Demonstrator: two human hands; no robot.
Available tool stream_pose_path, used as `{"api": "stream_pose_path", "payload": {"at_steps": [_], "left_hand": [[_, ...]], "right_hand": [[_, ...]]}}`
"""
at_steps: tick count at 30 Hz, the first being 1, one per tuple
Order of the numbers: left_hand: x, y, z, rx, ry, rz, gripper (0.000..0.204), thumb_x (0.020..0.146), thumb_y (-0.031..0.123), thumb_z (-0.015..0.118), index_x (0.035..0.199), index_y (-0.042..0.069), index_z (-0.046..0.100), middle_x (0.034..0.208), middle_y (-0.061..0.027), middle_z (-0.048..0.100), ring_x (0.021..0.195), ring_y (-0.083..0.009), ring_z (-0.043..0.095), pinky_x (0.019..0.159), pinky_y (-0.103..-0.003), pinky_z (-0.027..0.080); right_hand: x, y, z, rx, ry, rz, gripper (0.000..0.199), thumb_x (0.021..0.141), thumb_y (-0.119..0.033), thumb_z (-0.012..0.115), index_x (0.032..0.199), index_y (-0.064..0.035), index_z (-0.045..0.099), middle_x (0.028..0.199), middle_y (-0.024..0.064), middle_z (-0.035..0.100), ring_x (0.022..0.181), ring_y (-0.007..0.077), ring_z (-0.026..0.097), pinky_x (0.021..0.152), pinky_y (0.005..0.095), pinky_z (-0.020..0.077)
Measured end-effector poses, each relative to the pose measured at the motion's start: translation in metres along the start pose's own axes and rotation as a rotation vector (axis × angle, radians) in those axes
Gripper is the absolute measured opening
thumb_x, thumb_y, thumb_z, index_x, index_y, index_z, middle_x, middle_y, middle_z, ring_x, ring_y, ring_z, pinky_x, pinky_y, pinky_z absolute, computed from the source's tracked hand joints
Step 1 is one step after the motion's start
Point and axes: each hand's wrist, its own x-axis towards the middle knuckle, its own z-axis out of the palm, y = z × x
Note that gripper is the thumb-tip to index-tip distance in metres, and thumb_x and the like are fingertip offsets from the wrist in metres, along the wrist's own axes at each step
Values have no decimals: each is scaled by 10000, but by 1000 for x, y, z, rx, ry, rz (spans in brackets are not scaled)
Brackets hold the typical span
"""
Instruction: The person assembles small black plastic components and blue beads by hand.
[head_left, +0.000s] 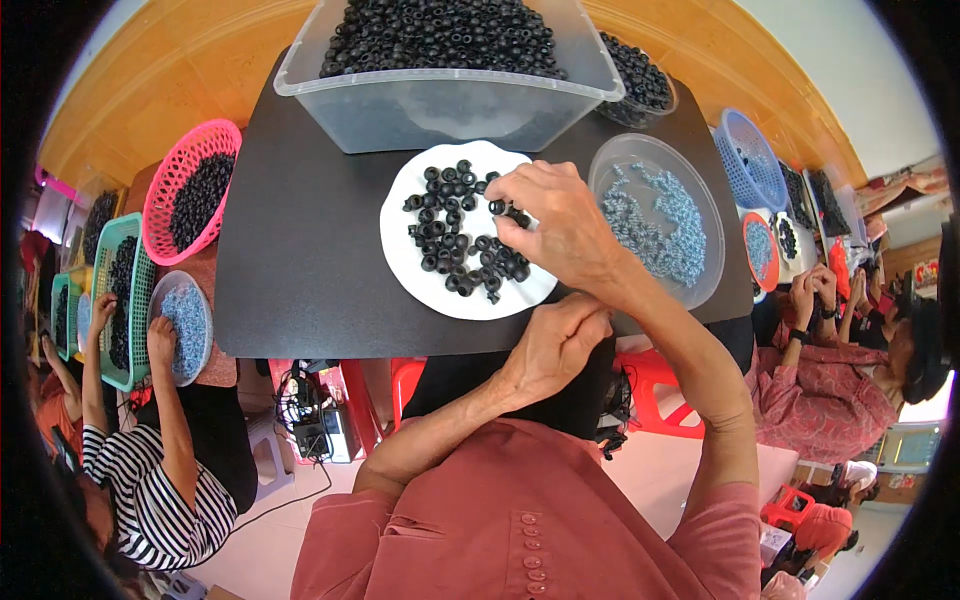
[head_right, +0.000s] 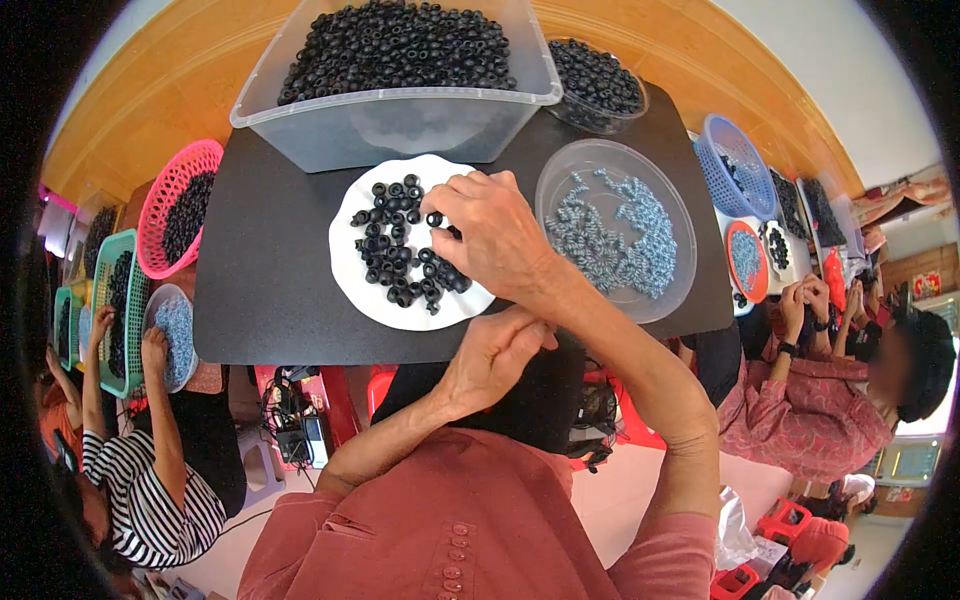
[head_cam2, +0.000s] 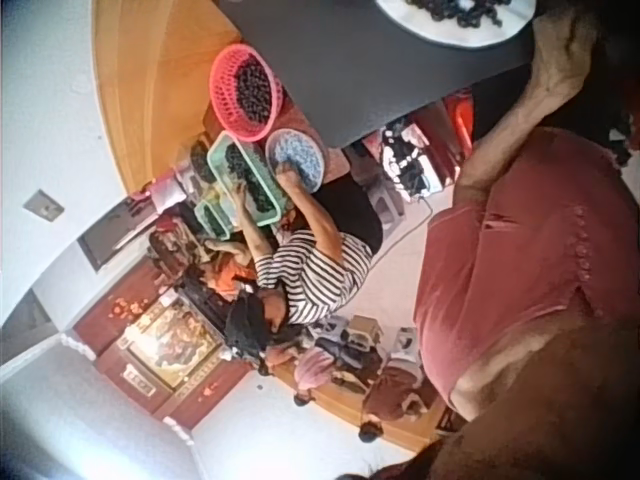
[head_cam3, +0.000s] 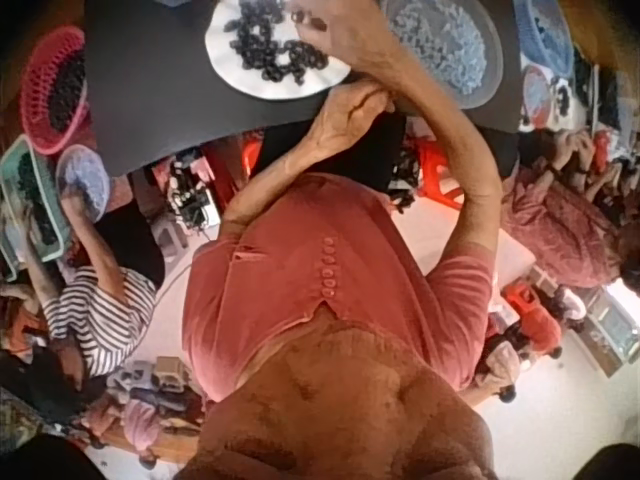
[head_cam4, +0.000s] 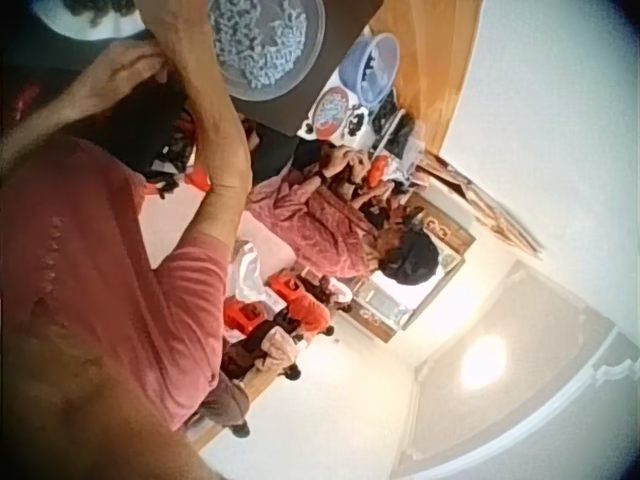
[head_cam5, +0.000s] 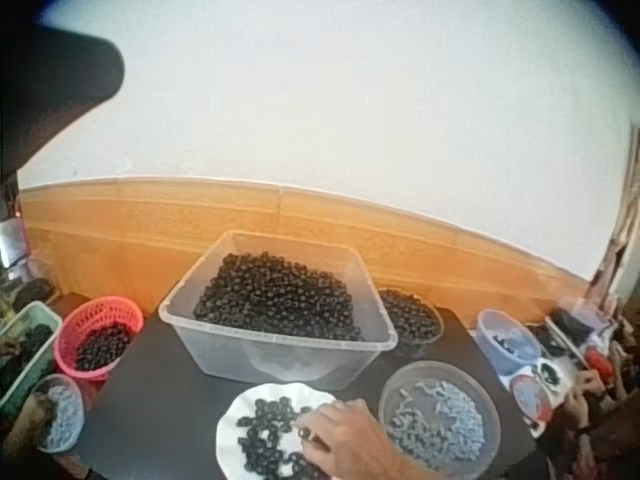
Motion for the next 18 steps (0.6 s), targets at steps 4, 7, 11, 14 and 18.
{"api": "stream_pose_path", "payload": {"at_steps": [4, 7, 11, 14, 18], "left_hand": [[-3, 5, 1, -111, 75, -138, 138, 916, 35, 469, 933, -28, 590, 816, -61, 625, 801, -135, 588, 750, -274, 475], [-6, 3, 3, -221, 165, -109, 198, 957, 66, 426, 1041, -18, 583, 853, -34, 628, 832, -105, 585, 757, -254, 474], [-2, 8, 4, -799, 156, -219, 285, 1009, 212, 395, 1050, -1, 580, 948, -53, 595, 863, -123, 568, 815, -296, 470], [1, 12, 9, -986, 194, -265, 257, 992, 209, 431, 959, -6, 568, 939, -68, 579, 894, -162, 562, 854, -314, 449], [-4, -9, 5, -953, 101, -236, 206, 968, 171, 480, 988, -9, 578, 961, -76, 593, 914, -171, 567, 859, -312, 445]], "right_hand": [[-26, -12, -22, 191, 56, 182, 255, 674, -38, 658, 927, -45, 628, 834, 71, 630, 734, 184, 608, 682, 315, 480], [-51, -19, -35, 343, 194, 248, 248, 679, -47, 656, 925, -68, 633, 837, 66, 638, 721, 210, 609, 665, 335, 479], [-85, -30, -47, 388, 242, 325, 254, 683, -50, 672, 935, -55, 637, 856, 62, 648, 775, 184, 611, 705, 304, 494], [-108, -32, -43, 470, 302, 314, 248, 690, -23, 661, 936, -48, 642, 892, 63, 651, 791, 181, 608, 722, 303, 492], [-127, -34, -40, 523, 367, 299, 259, 702, 8, 653, 957, -37, 642, 960, 80, 644, 838, 176, 607, 756, 294, 489]]}}
